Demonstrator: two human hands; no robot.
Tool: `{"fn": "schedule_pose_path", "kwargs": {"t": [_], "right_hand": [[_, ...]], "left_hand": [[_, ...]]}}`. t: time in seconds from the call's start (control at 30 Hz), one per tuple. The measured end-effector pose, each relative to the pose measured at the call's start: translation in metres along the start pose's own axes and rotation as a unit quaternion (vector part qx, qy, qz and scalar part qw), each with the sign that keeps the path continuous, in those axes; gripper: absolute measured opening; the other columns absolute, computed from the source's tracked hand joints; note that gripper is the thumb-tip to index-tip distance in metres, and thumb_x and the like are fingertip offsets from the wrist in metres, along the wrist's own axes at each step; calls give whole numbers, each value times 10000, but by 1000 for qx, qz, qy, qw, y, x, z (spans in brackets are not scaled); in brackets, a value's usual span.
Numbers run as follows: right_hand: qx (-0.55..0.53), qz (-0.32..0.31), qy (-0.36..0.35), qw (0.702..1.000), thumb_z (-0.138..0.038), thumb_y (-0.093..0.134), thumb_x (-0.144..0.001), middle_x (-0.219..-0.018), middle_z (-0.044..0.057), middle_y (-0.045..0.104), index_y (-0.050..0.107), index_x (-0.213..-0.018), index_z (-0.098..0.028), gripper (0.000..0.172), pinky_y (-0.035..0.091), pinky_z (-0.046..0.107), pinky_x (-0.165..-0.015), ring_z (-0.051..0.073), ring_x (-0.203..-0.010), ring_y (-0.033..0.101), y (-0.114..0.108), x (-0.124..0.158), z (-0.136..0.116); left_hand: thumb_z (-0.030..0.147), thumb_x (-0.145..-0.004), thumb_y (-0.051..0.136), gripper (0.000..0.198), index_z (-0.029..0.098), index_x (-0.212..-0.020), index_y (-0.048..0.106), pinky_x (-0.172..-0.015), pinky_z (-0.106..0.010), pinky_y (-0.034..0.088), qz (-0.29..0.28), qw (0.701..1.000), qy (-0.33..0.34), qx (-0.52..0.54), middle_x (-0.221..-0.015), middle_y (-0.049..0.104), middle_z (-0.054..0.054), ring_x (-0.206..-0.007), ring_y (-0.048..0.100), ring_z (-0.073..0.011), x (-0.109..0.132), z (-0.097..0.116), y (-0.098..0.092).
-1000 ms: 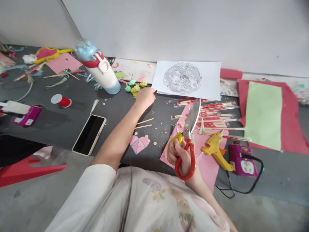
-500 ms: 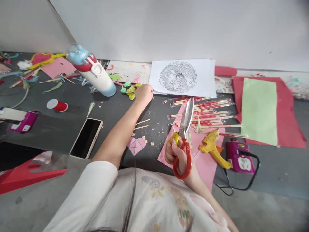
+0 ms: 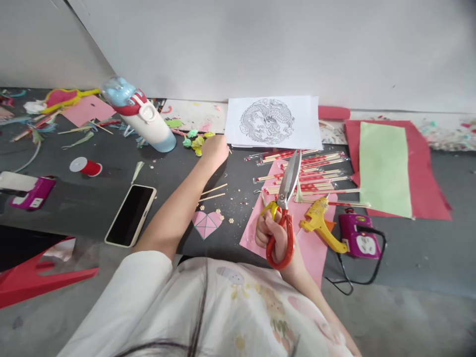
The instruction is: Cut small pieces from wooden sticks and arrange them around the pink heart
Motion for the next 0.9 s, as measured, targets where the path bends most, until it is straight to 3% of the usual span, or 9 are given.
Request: {"fn": "schedule_pose_path", "kwargs": {"t": [0.13, 0.3, 0.37, 0.5, 0.57, 0.67, 0.73, 0.83, 0.9], "right_hand": [[-13, 6, -3, 1000, -356, 604, -915, -609, -88, 252, 355, -711, -222, 348, 167, 224, -428, 64, -471, 158, -1, 0, 0], [-23, 8, 3, 1000, -368, 599, -914, -603, -87, 244, 325, -686, -217, 387, 145, 226, -438, 64, -480, 144, 1, 1, 1], [-26, 7, 5, 1000, -359, 599, -910, -596, -87, 239, 327, -683, -217, 381, 143, 225, -437, 65, -477, 145, 2, 0, 2], [-25, 1, 11, 1000, -320, 596, -906, -595, -84, 256, 351, -693, -217, 341, 149, 224, -438, 65, -471, 168, 3, 2, 5], [-23, 2, 11, 1000, -315, 585, -914, -598, -81, 257, 355, -698, -217, 330, 152, 222, -441, 65, -474, 176, 2, 4, 5], [-15, 10, 8, 1000, -311, 570, -929, -610, -79, 254, 354, -703, -215, 327, 157, 221, -449, 65, -488, 178, 0, 9, 4], [-8, 17, 3, 1000, -296, 574, -925, -613, -78, 255, 352, -701, -214, 326, 163, 225, -452, 64, -489, 181, -2, 12, 3], [0, 28, -2, 1000, -285, 590, -910, -615, -78, 246, 368, -703, -215, 311, 158, 233, -448, 66, -486, 177, -7, 17, 2], [6, 33, -2, 999, -296, 605, -896, -619, -77, 240, 376, -701, -215, 311, 149, 237, -442, 67, -486, 169, -9, 20, 1]], "left_hand": [[176, -845, 582, 152, 132, -877, 724, -891, -359, 448, -37, 997, 1, 69, -896, 681, -119, -953, 616, -261, 43, 1, -7], [409, -906, 564, 295, 162, -965, 714, -524, -232, 382, -172, 956, 20, 239, -548, 468, 28, -480, 412, -93, 109, 17, 15], [431, -906, 555, 331, 143, -989, 697, -447, -208, 281, -231, 908, 8, 349, -496, 334, 74, -420, 259, -67, 127, 22, 22], [429, -764, 730, 325, 130, -884, 685, -424, -203, 134, -310, 756, -39, 576, -463, 266, 110, -413, 157, -42, 144, 31, 27], [427, -743, 754, 316, 138, -857, 694, -429, -203, 137, -296, 768, -44, 567, -457, 293, 105, -409, 184, -39, 144, 29, 28], [359, -775, 720, 217, 147, -822, 722, -440, -211, 192, -233, 879, -21, 415, -467, 412, 73, -406, 295, -48, 143, 21, 31], [298, -778, 706, 147, 155, -782, 741, -455, -225, 234, -205, 926, 1, 316, -477, 491, 50, -417, 379, -64, 143, 21, 33], [322, -824, 681, 169, 174, -781, 751, -484, -239, 279, -156, 930, 37, 331, -495, 538, 36, -447, 430, -77, 142, 27, 20], [398, -850, 678, 223, 186, -825, 745, -485, -242, 278, -75, 886, 94, 448, -501, 510, 45, -456, 409, -69, 139, 34, -12]]}}
Point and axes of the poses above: each hand's wrist, its own x-axis away from the middle knuckle, its own y-axis out of the palm, z = x × y, the point moved 8 cm from there along -x, towards the middle knuckle
